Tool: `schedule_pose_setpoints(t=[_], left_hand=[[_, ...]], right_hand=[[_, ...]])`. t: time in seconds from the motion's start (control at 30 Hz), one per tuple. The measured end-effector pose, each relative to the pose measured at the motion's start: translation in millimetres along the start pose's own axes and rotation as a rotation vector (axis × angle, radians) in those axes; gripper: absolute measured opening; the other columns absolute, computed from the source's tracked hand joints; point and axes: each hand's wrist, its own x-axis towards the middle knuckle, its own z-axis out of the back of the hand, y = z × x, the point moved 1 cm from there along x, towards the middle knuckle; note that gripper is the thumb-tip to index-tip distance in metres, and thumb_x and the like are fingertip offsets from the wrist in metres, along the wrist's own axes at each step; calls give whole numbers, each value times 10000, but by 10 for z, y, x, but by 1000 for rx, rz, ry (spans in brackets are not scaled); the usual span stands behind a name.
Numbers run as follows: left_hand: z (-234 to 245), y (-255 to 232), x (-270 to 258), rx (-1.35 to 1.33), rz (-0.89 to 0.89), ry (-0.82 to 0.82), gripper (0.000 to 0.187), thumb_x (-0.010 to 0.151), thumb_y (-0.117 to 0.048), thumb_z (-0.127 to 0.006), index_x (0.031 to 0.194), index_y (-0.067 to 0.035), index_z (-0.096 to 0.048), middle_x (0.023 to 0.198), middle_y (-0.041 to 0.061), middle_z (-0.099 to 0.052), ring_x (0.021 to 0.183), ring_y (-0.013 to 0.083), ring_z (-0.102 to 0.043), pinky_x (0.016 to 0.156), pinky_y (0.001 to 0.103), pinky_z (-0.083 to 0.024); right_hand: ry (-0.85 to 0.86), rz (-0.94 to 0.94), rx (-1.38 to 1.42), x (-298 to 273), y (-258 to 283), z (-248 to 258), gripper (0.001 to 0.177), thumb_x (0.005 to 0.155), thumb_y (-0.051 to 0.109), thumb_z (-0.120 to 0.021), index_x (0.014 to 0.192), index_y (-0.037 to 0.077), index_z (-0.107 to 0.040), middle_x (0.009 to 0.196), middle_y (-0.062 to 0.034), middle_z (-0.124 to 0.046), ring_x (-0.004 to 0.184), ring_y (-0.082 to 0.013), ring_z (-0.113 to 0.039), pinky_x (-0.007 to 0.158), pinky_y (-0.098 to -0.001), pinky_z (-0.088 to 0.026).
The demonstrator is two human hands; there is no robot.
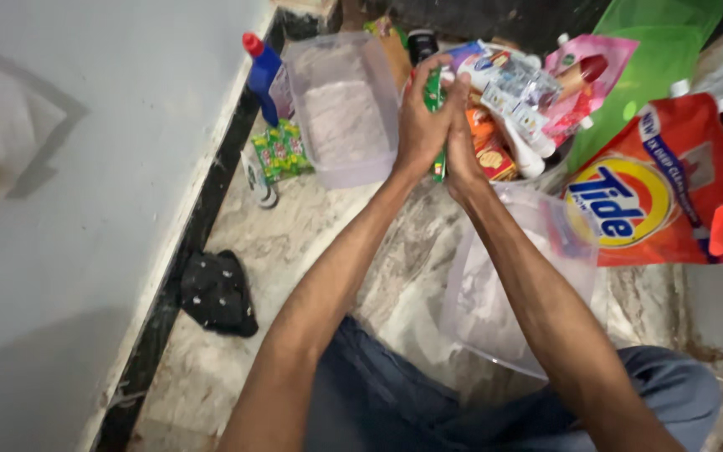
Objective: The person sits on the floor and organizes various household items, including cleaning supplies, toiletries, and small boxes, into clear plastic containers and a metal bowl. They handle items such as a Tide detergent pouch, a green dustpan, and a cardboard box, sorting them into different storage vessels.
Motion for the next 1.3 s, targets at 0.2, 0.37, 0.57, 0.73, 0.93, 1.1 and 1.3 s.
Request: schedule_pose_setpoints(t=[0.2, 0.37, 0.57, 0.73, 0.93, 1.1, 1.3], left_hand=[[144, 498, -576, 167, 129, -65, 658, 973, -468, -689, 1436, -43, -495, 1317, 212, -638, 1224, 365, -643, 1040, 440, -517], [331, 996, -874, 334, 360, -82, 970, 811, -625, -762, 1436, 32, -417, 1337, 271, -574, 1233, 427, -591, 1027, 477, -488], [414, 848, -904, 436, 604, 83, 1076, 625, -793, -726, 1315, 5, -513, 1229, 239, -678, 1152, 400, -690, 978, 462, -548], [495, 981, -953, 717, 689, 270, 921, 736, -703, -776, 1315, -25, -545, 1264, 259, -623, 1183, 430, -620, 971, 505, -504], [660, 1423, -1156, 491, 288, 390, 563, 879, -348, -757, 1289, -17, -562, 1239, 259, -632, 1185, 456, -612, 979, 501, -515], [723, 1634, -1333, 439, 225, 385, 670, 822, -257, -783, 1351, 23, -484, 1242, 271, -586, 1160, 481, -582, 940, 512, -506], [784, 2031, -1594, 496, 358, 423, 579, 837, -249, -793, 1310, -33, -539, 1241, 240, -629, 1194, 450, -600, 984, 519, -502]], right_hand=[[61, -135, 202, -162, -475, 12, 706, 1076, 628, -332, 1454, 54, -494, 1329, -86, -595, 1239, -215, -590, 1090, -381, -493], [37, -299, 406, -333, -939, 84, 691, 1035, 652, -355, 1307, 62, -587, 1203, -97, -663, 1135, -245, -645, 1029, -409, -543], [-137, -365, 659, -336, -928, 24, 644, 907, 701, -432, 1026, 94, -609, 1020, -127, -692, 991, -282, -682, 939, -482, -582], [-35, -351, 724, -370, -894, 114, 548, 990, 585, -578, 971, 39, -619, 891, -104, -657, 878, -247, -659, 869, -386, -577], [-16, -135, 184, -335, -1238, 342, 39, 1017, 52, -605, 980, 64, -598, 881, -9, -592, 804, -111, -572, 730, -250, -498], [-70, -40, 31, -362, -1494, 399, 89, 1014, 32, -567, 940, 80, -560, 839, -19, -567, 766, -110, -540, 700, -254, -460], [3, -87, -633, -470, -1445, 391, 111, 991, 172, -591, 1019, 71, -626, 921, -123, -708, 867, -242, -691, 786, -332, -533]])
